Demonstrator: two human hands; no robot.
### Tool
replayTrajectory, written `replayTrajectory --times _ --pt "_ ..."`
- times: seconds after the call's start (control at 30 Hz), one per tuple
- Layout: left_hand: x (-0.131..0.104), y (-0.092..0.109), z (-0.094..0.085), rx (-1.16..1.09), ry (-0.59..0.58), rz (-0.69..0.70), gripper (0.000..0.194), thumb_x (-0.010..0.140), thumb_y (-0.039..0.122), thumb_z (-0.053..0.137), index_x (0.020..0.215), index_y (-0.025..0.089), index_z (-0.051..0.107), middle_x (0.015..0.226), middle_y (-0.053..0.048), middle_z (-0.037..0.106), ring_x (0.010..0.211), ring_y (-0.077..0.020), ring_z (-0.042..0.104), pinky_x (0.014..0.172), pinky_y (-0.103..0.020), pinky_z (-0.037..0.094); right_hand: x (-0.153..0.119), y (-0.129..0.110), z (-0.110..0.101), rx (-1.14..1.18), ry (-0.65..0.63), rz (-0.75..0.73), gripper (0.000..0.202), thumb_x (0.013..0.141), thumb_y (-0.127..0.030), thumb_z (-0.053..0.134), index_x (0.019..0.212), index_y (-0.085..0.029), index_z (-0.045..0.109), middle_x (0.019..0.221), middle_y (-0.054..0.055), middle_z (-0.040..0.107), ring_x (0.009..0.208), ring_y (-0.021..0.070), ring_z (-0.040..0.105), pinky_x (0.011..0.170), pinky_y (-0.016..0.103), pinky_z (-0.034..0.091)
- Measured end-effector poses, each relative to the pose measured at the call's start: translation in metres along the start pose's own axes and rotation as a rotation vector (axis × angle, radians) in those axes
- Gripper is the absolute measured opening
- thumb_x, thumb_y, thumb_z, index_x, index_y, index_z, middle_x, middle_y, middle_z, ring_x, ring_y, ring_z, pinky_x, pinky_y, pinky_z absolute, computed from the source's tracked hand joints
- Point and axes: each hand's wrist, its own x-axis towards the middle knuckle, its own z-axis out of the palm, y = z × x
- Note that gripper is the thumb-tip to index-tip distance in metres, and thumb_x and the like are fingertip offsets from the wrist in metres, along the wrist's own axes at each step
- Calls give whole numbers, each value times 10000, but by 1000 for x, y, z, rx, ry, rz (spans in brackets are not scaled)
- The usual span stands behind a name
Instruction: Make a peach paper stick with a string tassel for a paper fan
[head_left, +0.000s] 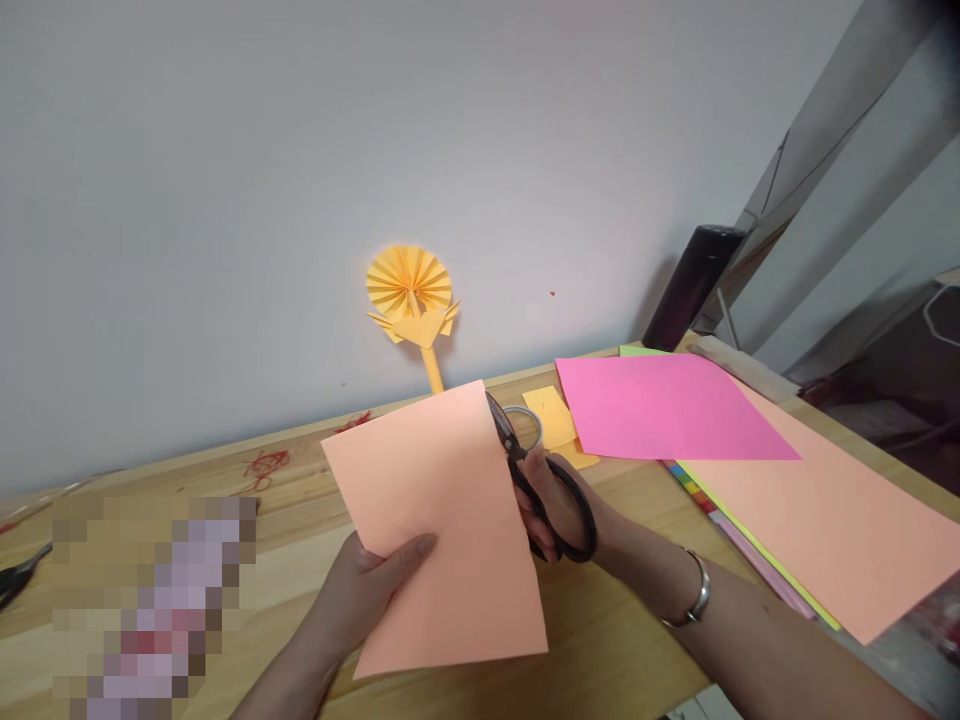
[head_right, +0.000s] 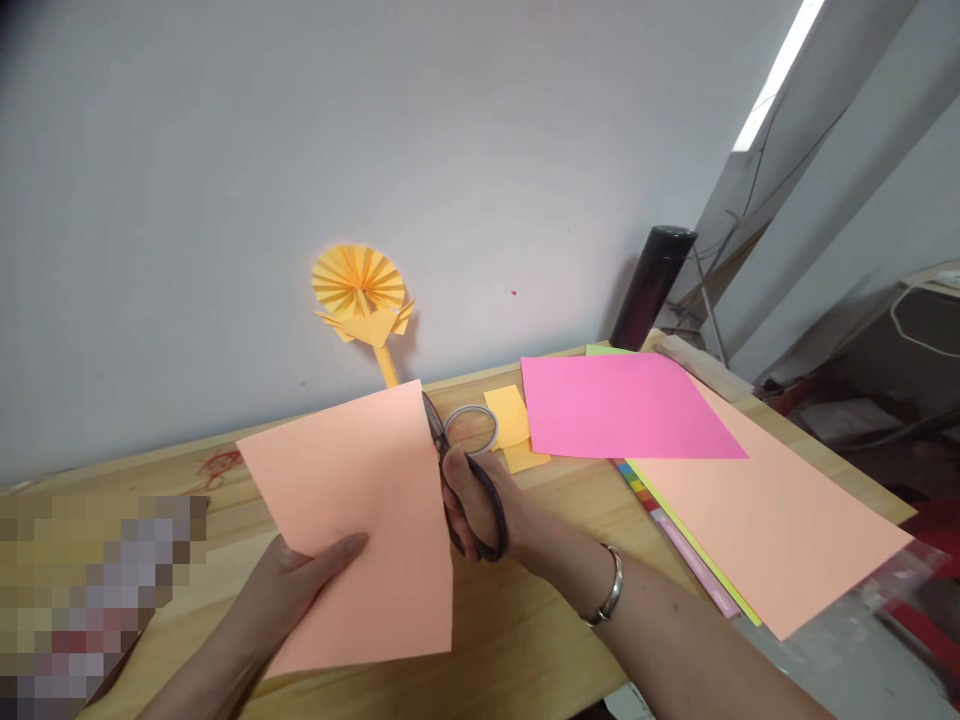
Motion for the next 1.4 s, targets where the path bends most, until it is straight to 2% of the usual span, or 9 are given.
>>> replayTrajectory --times 0.43,0.67,1.0,1.17,1.4 --pt "1 1 -1 59 18 1 393 606 430 775 888 170 691 905 -87 754 788 -287 710 638 -337 585 -1 5 -5 -43 -11 7 683 802 -807 145 587 -209 396 322 -51 356 269 81 323 338 229 267" --pt "0 -1 0 9 -2 -9 420 588 431 785 901 168 691 905 -89 754 809 -305 709 662 -363 588 -1 7 -8 -46 -19 30 684 808 -798 118 596 -213 402 341 -48 366 286 91 342 349 236 273" --pt "1 0 -1 34 5 2 407 597 423 785 894 161 692 897 -90 754 772 -283 708 652 -345 585 1 3 -4 -34 -13 -6 688 777 -831 172 559 -212 380 322 -57 351 265 79 332 336 221 278" --pt "1 0 0 29 9 6 414 593 422 786 904 167 692 894 -93 754 783 -290 708 658 -352 586 1 1 -1 -12 7 -26 660 804 -803 218 564 -209 376 308 -62 353 255 73 337 339 208 295" --pt "0 1 0 59 14 4 415 595 440 774 899 170 691 910 -104 751 794 -303 709 664 -369 585 3 -1 0 7 24 -27 663 777 -825 251 562 -210 375 298 -64 346 234 70 319 310 203 255"
